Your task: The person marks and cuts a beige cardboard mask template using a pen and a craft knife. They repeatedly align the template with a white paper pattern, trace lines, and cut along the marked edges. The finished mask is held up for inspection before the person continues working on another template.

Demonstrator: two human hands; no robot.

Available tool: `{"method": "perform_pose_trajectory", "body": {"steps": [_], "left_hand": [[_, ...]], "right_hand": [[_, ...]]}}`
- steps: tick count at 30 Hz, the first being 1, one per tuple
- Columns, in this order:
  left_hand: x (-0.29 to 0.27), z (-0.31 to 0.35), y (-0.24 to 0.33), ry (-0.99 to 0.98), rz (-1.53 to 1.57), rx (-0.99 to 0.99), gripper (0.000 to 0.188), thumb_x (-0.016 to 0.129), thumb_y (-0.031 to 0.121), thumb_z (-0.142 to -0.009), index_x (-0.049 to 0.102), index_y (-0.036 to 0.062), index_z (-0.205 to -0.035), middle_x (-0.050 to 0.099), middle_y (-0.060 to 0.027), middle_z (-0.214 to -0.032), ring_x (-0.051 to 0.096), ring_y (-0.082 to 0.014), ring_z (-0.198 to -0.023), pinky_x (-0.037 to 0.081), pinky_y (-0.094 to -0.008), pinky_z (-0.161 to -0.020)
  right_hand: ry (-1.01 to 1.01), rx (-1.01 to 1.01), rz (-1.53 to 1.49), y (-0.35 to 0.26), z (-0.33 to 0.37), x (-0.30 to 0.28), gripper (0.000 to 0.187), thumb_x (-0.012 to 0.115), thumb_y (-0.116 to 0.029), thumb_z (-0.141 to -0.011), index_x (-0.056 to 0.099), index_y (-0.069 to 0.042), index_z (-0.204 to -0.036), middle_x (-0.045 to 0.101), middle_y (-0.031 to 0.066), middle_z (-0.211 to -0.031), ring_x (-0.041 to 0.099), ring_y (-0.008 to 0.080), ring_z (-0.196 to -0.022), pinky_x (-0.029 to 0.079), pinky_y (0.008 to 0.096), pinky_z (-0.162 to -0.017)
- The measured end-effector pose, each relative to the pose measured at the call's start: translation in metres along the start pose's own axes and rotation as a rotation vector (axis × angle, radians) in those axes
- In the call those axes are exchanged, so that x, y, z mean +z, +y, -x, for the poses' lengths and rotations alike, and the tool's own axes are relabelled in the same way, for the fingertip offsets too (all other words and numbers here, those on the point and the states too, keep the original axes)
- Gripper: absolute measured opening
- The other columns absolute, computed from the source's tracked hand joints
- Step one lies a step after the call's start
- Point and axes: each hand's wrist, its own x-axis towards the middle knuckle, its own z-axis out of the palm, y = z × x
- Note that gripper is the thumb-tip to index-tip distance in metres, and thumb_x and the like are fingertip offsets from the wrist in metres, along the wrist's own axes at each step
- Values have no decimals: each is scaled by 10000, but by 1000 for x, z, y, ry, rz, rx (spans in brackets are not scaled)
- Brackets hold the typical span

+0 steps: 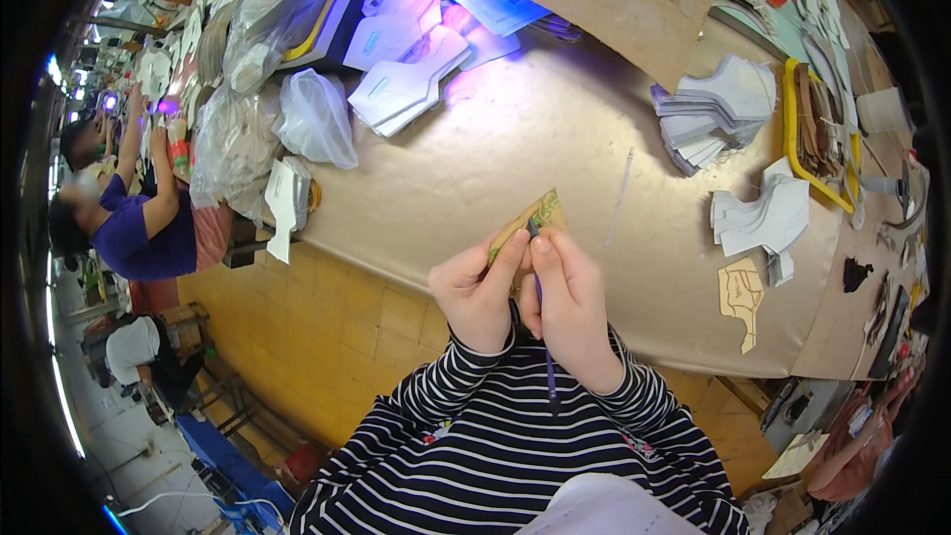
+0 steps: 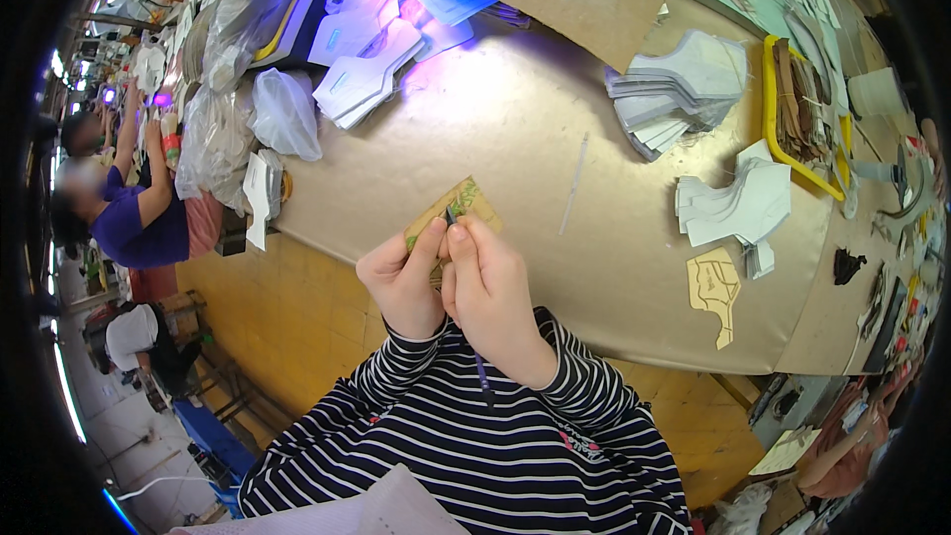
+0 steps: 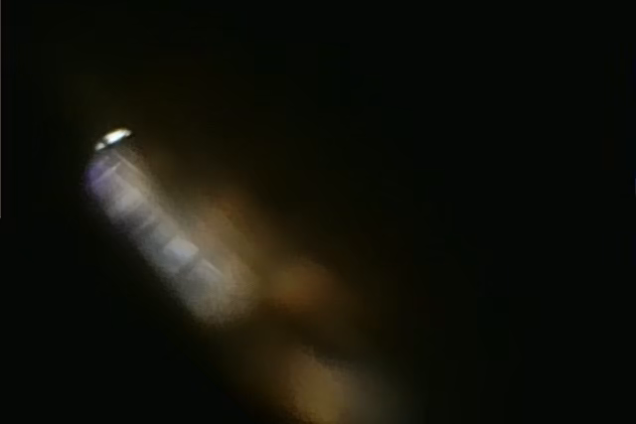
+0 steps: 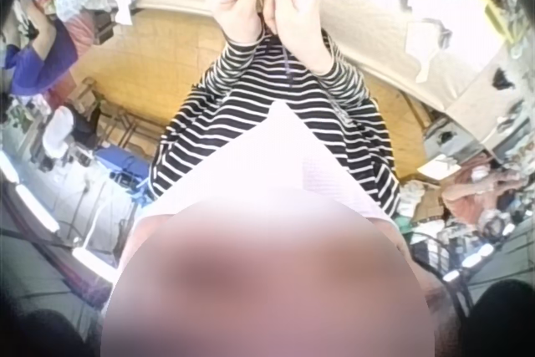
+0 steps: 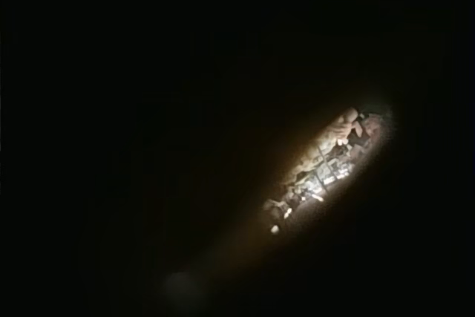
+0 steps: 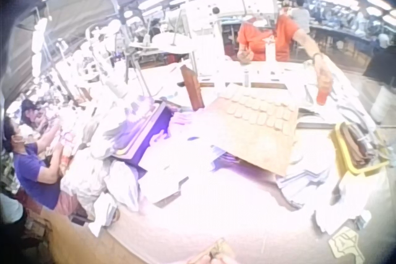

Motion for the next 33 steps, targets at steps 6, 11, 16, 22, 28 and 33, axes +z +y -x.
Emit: {"method": "perform_pose_trajectory", "body": {"steps": [6,11,16,22,28,33], "left_hand": [[4,-1,2,26,33,-4,163,695,-4,-921,744,-85,-1054,654,2,-703,526,-21,-613,397,-178,-527],[6,6,11,35,-71,16,170,691,-8,-923,743,-79,-1069,697,-31,-753,559,-36,-615,425,-185,-540],[8,1,13,96,74,68,179,660,25,-950,722,-94,-1068,739,-104,-888,663,-106,-752,522,-237,-675],[-22,-33,13,-154,523,-260,218,639,77,-983,701,-109,-1077,744,-137,-936,705,-155,-812,581,-281,-733],[-25,-36,14,-340,452,-333,222,637,70,-981,692,-109,-1102,744,-133,-950,705,-146,-814,583,-271,-730],[-27,-35,15,-382,372,-383,226,610,44,-971,677,-130,-1101,735,-166,-930,717,-196,-820,600,-318,-749]], "right_hand": [[66,-110,17,8,1,7,330,369,-236,-1111,519,-30,-901,416,-28,-499,337,38,-372,257,216,-365],[162,-140,55,11,-3,11,324,372,-221,-1109,518,-34,-888,423,-23,-507,354,44,-384,272,225,-378],[30,-102,-29,4,2,-5,298,380,-217,-1107,524,-22,-934,433,-15,-505,383,55,-392,295,222,-398],[268,-223,42,-9,2,-55,298,402,-264,-1104,564,-34,-1005,427,-35,-513,383,41,-421,270,203,-417],[445,-78,680,8,-31,-121,336,580,-250,-1022,629,-52,-1289,428,2,-531,418,87,-480,317,277,-490],[519,-90,1109,19,-34,-144,358,629,-212,-977,626,-85,-1312,431,52,-569,428,136,-500,354,314,-517]]}}
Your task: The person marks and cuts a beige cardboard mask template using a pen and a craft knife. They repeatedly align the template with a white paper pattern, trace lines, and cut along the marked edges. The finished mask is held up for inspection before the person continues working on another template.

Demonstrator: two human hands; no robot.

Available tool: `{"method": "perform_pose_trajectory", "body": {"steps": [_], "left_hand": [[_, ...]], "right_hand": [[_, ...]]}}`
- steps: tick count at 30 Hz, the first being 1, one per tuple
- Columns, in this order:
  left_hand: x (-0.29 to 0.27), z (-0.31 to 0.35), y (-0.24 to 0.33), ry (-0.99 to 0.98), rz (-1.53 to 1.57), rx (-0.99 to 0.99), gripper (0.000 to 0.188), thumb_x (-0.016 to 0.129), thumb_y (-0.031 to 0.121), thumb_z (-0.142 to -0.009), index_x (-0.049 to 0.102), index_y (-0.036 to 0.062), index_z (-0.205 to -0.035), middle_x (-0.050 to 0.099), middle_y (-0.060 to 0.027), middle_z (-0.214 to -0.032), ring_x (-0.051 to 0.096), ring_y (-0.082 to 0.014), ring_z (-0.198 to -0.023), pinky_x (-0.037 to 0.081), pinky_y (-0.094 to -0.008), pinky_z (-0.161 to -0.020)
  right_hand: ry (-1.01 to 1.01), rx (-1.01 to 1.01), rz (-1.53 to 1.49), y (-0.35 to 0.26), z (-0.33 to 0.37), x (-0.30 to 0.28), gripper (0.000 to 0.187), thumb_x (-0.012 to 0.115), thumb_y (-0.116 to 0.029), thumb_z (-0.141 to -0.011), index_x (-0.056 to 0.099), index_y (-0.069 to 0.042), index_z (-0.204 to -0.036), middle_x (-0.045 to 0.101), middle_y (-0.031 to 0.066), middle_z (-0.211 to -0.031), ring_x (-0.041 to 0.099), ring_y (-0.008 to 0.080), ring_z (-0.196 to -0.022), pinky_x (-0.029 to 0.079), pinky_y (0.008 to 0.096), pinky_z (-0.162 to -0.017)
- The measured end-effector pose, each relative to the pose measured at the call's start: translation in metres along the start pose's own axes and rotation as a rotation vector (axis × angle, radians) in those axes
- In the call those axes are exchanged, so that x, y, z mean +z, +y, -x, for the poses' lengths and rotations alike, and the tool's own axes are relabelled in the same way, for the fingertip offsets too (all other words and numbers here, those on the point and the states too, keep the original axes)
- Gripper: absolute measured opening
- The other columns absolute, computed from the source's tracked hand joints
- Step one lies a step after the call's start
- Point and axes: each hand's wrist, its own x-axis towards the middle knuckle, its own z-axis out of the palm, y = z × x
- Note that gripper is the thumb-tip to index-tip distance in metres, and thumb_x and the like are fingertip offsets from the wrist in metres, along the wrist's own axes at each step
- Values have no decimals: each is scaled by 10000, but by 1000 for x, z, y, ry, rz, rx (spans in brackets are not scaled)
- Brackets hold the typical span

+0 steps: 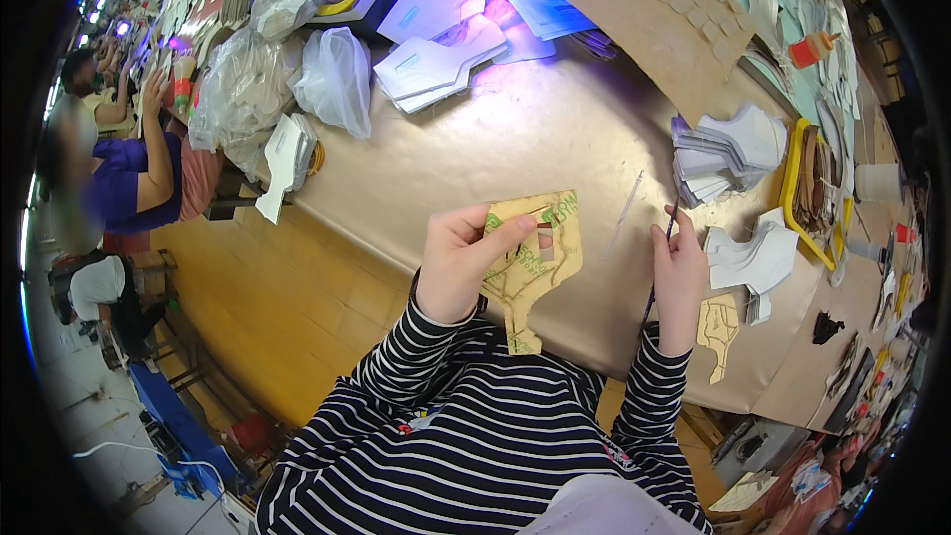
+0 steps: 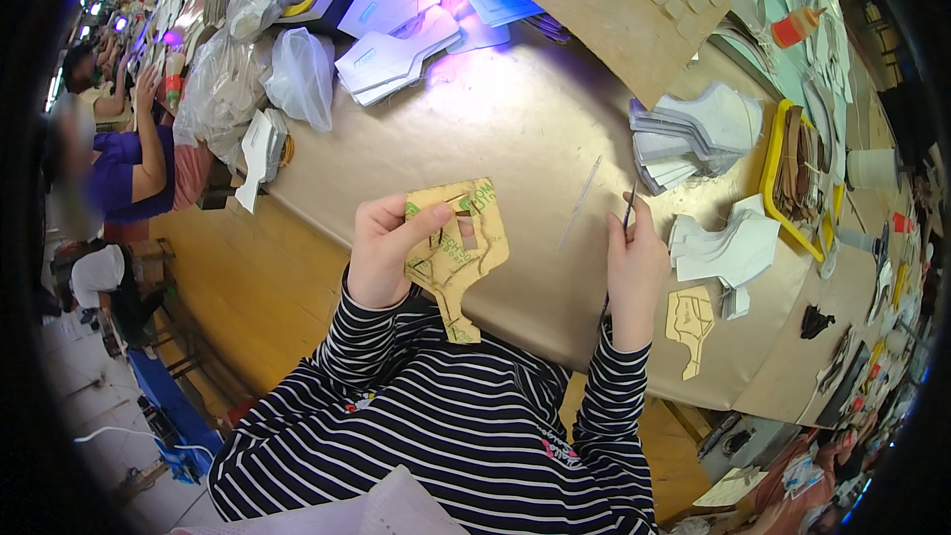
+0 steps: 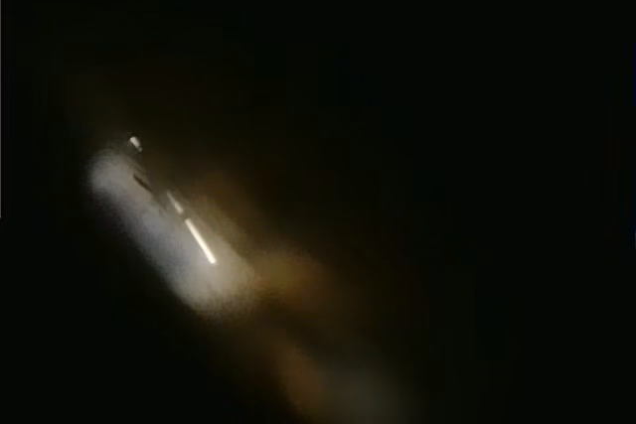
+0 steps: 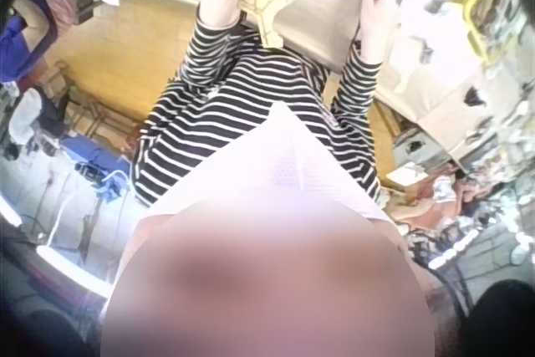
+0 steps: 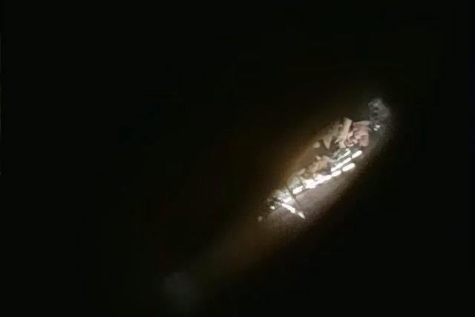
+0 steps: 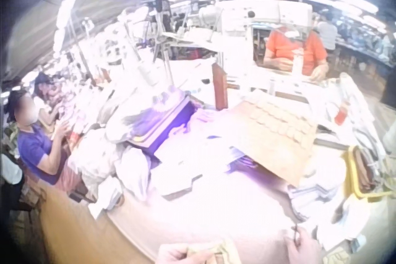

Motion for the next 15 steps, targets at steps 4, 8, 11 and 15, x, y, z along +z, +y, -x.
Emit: {"method": "perform_pose_trajectory", "body": {"steps": [4,8,11,15], "left_hand": [[0,-2,-2,-27,-5,-9,227,605,42,-968,678,-129,-1097,734,-163,-925,715,-199,-822,589,-313,-752],[-1,-5,-4,-56,24,-31,236,596,47,-968,675,-127,-1105,734,-160,-922,715,-200,-826,586,-311,-764],[-5,-7,-5,-74,78,-93,252,587,37,-962,661,-120,-1145,734,-154,-964,713,-191,-864,577,-304,-800],[-12,-13,-14,-60,77,-80,298,582,12,-949,614,-101,-1223,724,-143,-1038,706,-176,-918,560,-296,-850]], "right_hand": [[-72,95,-365,-7,4,-8,322,566,-203,-1027,632,-47,-1301,438,-24,-604,430,83,-546,352,276,-527],[-40,-69,-624,-20,14,-11,325,496,-173,-1061,603,-5,-1318,499,-34,-729,476,58,-690,379,226,-630],[52,-179,-787,-23,15,-9,315,475,-147,-1069,558,-1,-1336,563,0,-816,512,64,-781,400,210,-716],[191,-232,-1056,-20,15,-9,254,474,-115,-1066,506,-17,-1298,647,96,-960,582,122,-897,446,253,-828]]}}
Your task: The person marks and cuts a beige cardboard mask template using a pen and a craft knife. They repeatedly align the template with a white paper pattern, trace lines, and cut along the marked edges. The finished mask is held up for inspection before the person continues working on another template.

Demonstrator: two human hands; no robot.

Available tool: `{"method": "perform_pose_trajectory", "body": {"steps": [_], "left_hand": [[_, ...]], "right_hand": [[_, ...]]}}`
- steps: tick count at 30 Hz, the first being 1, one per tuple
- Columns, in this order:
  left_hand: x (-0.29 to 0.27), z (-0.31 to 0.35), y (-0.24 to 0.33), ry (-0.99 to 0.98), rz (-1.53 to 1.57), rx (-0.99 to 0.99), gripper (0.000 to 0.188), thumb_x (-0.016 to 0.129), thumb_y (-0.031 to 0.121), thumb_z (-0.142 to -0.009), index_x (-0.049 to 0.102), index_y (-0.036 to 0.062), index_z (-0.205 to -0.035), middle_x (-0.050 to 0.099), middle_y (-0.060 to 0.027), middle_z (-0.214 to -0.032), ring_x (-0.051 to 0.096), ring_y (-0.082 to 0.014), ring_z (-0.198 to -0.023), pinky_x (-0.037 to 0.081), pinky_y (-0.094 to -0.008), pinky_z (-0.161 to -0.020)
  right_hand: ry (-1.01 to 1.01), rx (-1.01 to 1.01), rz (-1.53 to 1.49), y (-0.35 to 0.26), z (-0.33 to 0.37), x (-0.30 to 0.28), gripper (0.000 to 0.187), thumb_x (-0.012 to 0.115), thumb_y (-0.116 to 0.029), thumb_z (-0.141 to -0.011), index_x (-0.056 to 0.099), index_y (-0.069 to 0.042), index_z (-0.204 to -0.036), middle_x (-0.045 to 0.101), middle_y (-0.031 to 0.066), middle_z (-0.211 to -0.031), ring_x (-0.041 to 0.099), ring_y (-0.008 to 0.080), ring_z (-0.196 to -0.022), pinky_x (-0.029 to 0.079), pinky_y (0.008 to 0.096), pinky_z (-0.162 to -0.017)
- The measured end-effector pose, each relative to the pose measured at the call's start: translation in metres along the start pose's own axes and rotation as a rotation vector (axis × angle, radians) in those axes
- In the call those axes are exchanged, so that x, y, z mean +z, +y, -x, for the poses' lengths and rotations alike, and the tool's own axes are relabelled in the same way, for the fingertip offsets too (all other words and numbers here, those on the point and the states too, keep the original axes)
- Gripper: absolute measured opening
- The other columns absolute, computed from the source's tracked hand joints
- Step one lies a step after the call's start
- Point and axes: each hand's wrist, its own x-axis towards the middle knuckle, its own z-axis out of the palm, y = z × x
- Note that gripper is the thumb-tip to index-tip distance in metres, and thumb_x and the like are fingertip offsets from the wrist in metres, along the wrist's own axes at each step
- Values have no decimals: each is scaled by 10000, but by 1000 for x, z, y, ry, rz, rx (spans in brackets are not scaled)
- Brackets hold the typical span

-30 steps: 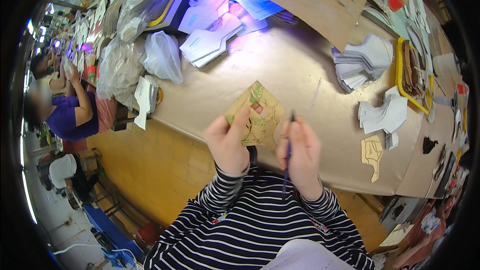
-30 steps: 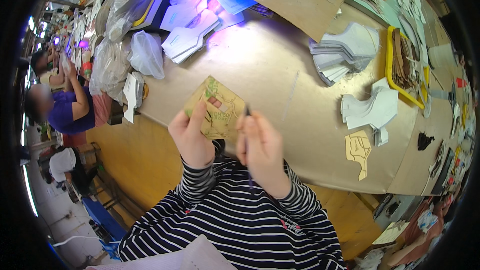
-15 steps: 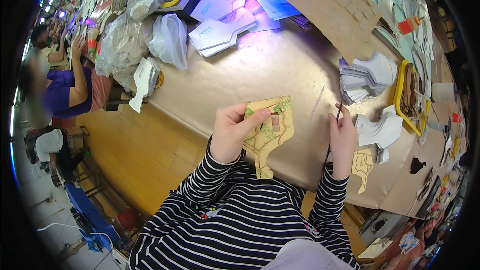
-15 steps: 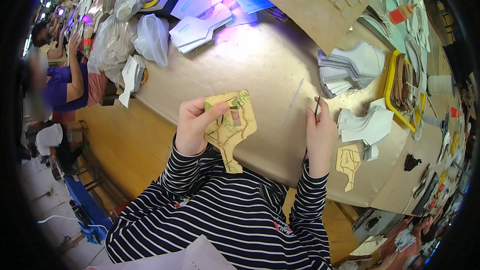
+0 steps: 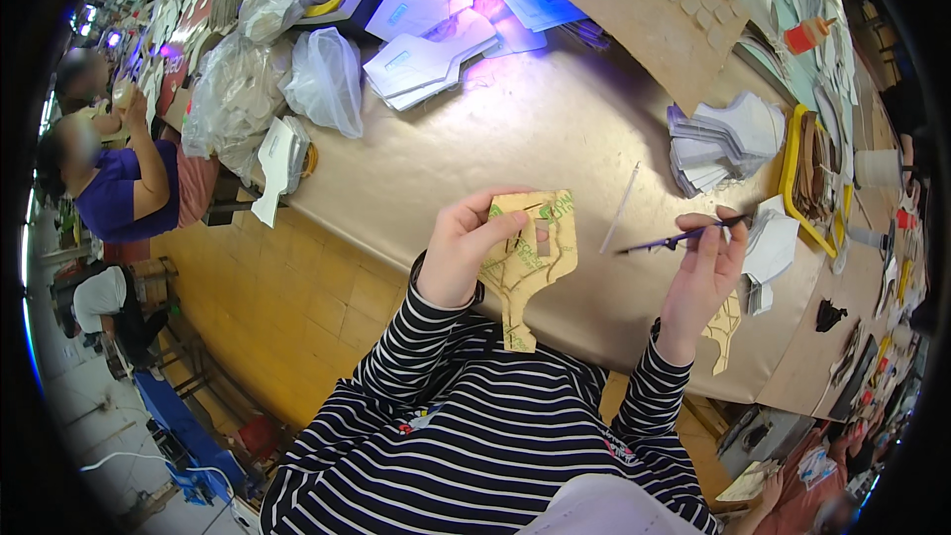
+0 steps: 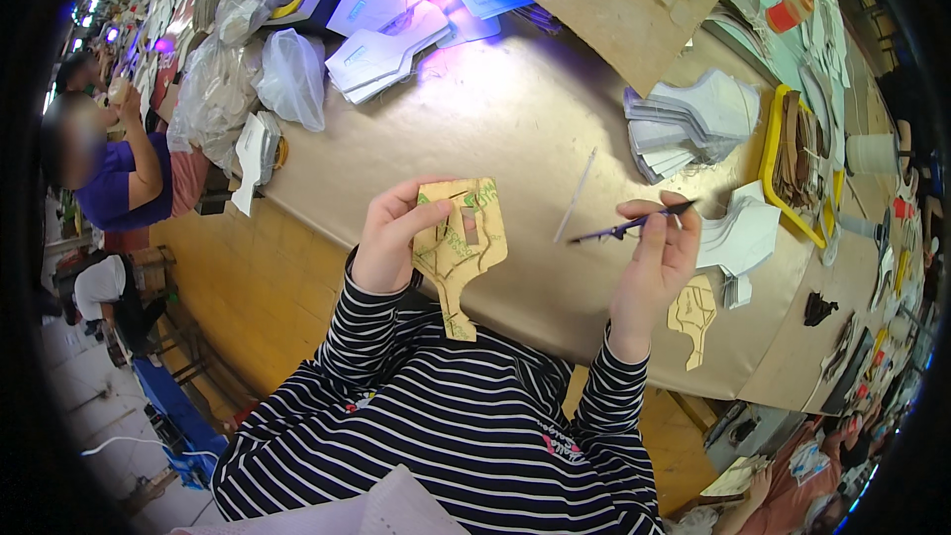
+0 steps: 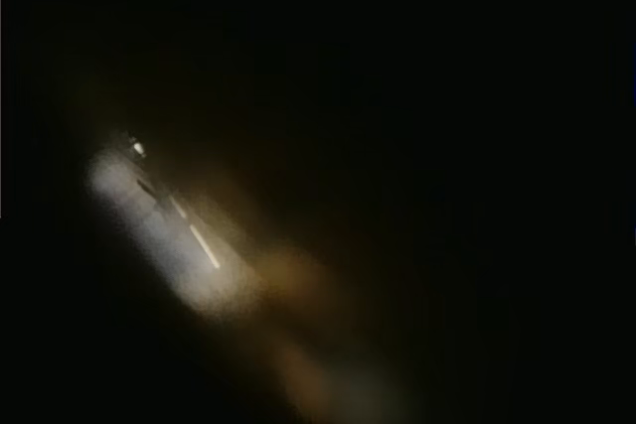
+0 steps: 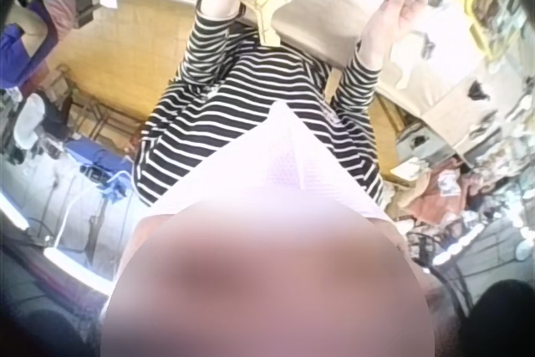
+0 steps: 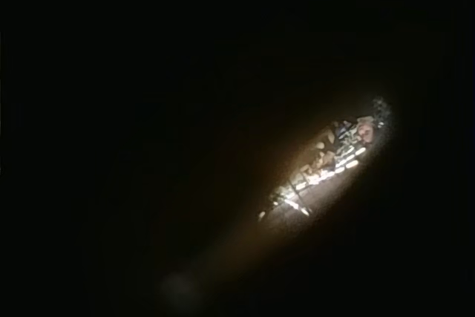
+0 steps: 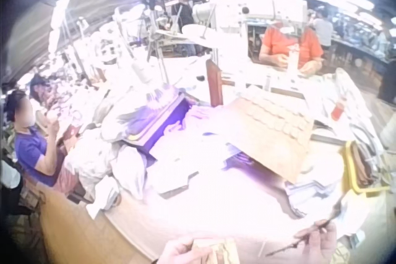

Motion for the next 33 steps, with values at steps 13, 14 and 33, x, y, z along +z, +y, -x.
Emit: {"method": "perform_pose_trajectory", "body": {"steps": [13,14,33], "left_hand": [[-24,-39,-47,268,-1069,468,535,703,85,-867,543,1,-1370,549,-180,-1386,517,-319,-1303,366,-396,-1132],[-23,-37,-45,255,-1076,481,517,696,82,-876,549,-2,-1365,554,-175,-1383,519,-306,-1302,371,-393,-1129],[-34,-49,-57,278,-1407,638,453,787,163,-767,685,76,-1199,574,-137,-1340,468,-365,-1279,394,-459,-1087]], "right_hand": [[33,-147,-233,-14,6,0,227,519,-162,-1056,395,-56,-1214,693,275,-1075,691,308,-971,500,416,-967],[43,-130,-236,-16,6,1,231,519,-172,-1058,394,-59,-1216,694,276,-1073,694,312,-966,502,415,-961],[-179,285,406,-12,-3,-6,314,550,-82,-1007,595,-2,-1308,690,38,-821,546,62,-680,431,217,-641]]}}
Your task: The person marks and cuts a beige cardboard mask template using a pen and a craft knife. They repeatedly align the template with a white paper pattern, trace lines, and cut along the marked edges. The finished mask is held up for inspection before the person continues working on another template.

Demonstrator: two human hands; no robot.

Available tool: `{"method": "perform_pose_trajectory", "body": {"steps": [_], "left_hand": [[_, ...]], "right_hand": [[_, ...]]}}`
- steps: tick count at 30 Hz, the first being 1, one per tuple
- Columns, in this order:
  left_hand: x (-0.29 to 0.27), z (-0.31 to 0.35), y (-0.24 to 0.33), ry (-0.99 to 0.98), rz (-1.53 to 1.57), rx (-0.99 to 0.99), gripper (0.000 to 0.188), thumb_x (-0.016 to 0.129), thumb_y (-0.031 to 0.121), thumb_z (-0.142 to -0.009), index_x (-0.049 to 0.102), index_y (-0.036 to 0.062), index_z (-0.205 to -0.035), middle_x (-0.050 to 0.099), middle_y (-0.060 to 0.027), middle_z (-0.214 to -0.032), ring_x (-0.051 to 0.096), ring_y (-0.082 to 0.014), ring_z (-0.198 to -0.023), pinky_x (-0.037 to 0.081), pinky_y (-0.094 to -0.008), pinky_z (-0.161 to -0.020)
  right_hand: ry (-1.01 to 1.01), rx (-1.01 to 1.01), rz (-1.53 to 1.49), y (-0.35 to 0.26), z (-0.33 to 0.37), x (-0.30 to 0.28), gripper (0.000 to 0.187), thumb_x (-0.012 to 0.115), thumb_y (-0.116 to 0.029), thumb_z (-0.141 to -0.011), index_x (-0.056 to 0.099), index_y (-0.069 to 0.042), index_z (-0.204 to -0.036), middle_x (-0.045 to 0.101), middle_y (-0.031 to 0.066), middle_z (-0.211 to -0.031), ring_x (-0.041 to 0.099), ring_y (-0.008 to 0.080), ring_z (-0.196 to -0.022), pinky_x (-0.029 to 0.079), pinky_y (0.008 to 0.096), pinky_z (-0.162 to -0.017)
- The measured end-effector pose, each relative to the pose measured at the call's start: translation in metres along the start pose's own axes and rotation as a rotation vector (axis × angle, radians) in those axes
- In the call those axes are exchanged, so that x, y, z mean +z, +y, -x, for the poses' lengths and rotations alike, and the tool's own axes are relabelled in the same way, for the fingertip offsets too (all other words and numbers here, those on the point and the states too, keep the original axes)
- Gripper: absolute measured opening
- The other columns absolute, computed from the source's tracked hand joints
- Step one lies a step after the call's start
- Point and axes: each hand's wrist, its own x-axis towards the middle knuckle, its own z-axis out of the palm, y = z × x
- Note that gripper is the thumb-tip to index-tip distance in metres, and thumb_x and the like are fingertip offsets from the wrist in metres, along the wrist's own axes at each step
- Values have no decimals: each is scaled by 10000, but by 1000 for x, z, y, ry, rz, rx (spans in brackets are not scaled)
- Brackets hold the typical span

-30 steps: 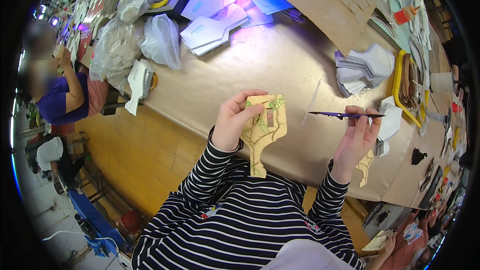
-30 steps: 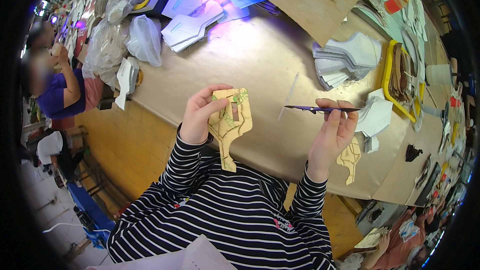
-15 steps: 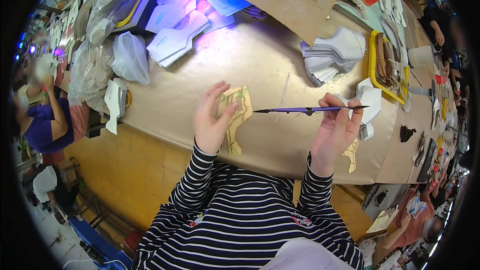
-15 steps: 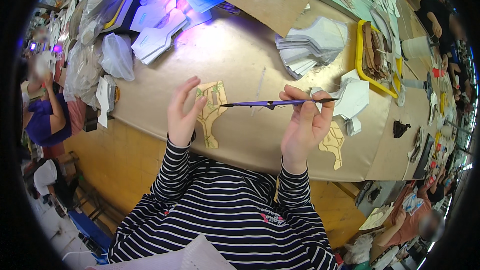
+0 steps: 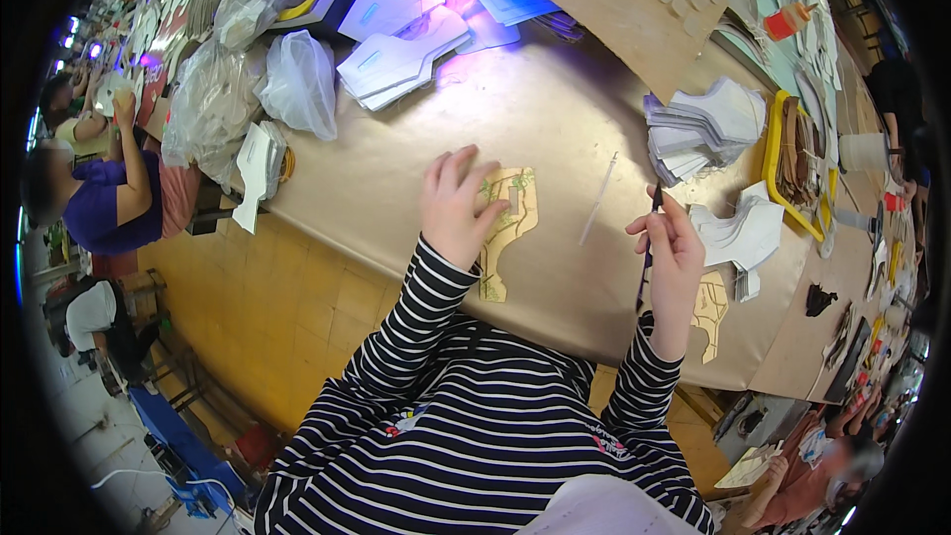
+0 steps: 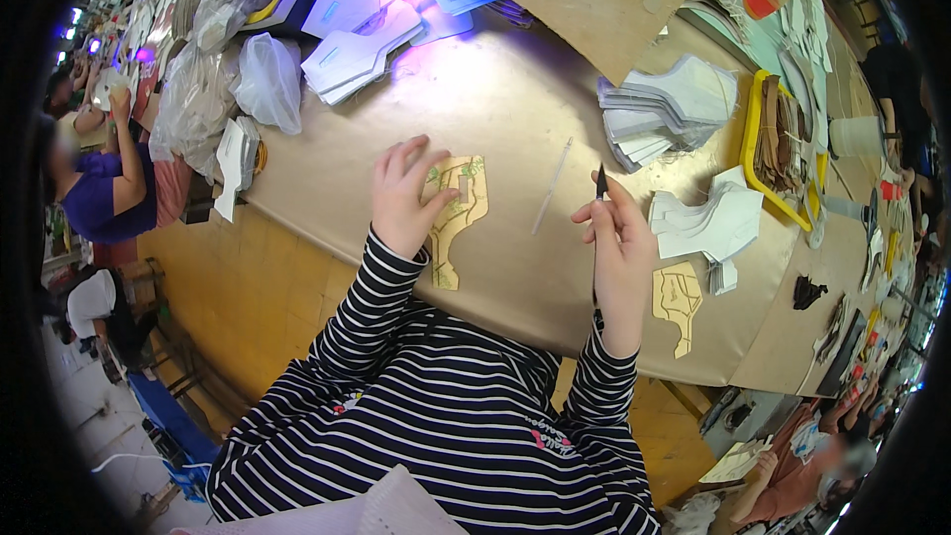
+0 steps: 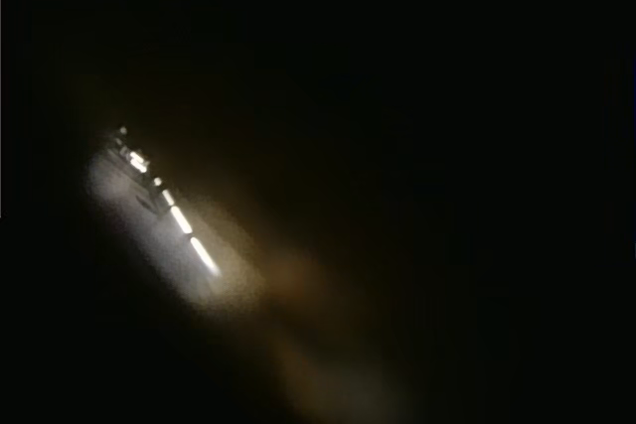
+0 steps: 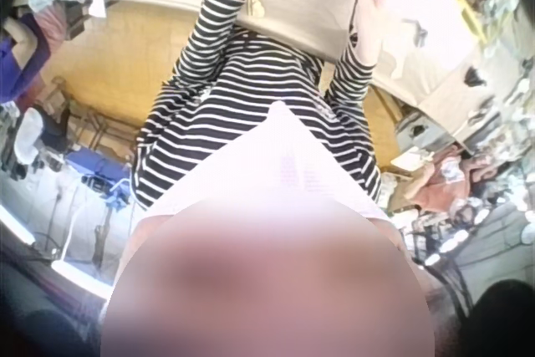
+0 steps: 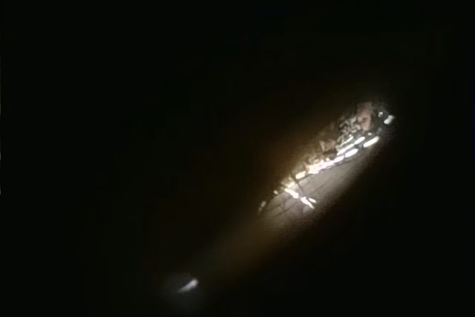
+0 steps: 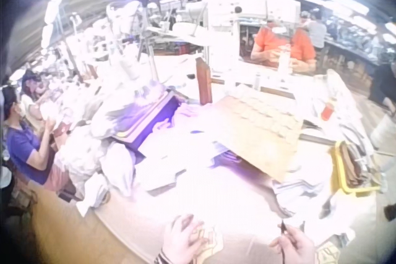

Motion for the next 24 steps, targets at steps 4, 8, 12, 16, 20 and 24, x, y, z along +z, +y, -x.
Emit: {"method": "perform_pose_trajectory", "body": {"steps": [4,8,12,16,20,24], "left_hand": [[8,3,-4,-140,67,207,369,769,104,-764,716,106,-1129,597,-108,-1307,515,-367,-1223,430,-452,-1045],[8,10,-3,-98,114,234,334,759,61,-761,737,132,-1087,627,-92,-1244,559,-348,-1162,466,-429,-995],[8,21,-2,-119,126,165,347,771,70,-758,737,143,-1096,626,-94,-1234,553,-341,-1171,467,-425,-998],[8,20,1,-78,158,125,384,776,99,-770,713,131,-1147,616,-98,-1236,551,-322,-1162,463,-412,-995],[7,15,10,-42,27,118,432,775,120,-784,679,111,-1204,616,-94,-1183,556,-296,-1108,462,-399,-967],[6,22,15,-16,64,-53,374,778,84,-794,712,87,-1162,606,-88,-1066,572,-264,-976,483,-391,-863]], "right_hand": [[-42,-84,266,6,2,13,317,554,-62,-980,613,-85,-1291,671,44,-746,580,91,-625,443,249,-595],[-197,-157,379,14,5,40,266,588,-84,-973,633,-125,-1232,664,107,-683,669,224,-587,484,349,-545],[-270,-28,373,22,7,68,169,600,-119,-979,639,-108,-1143,654,119,-663,673,285,-586,489,387,-536],[-217,1,432,24,11,90,115,610,-114,-986,633,-63,-1086,587,53,-624,576,143,-544,440,300,-529],[-187,24,377,24,13,94,136,630,-94,-972,640,-65,-1104,582,55,-641,572,162,-546,435,310,-527],[-126,-168,495,29,11,91,149,665,-122,-940,660,-87,-1085,640,88,-804,641,260,-639,497,370,-574]]}}
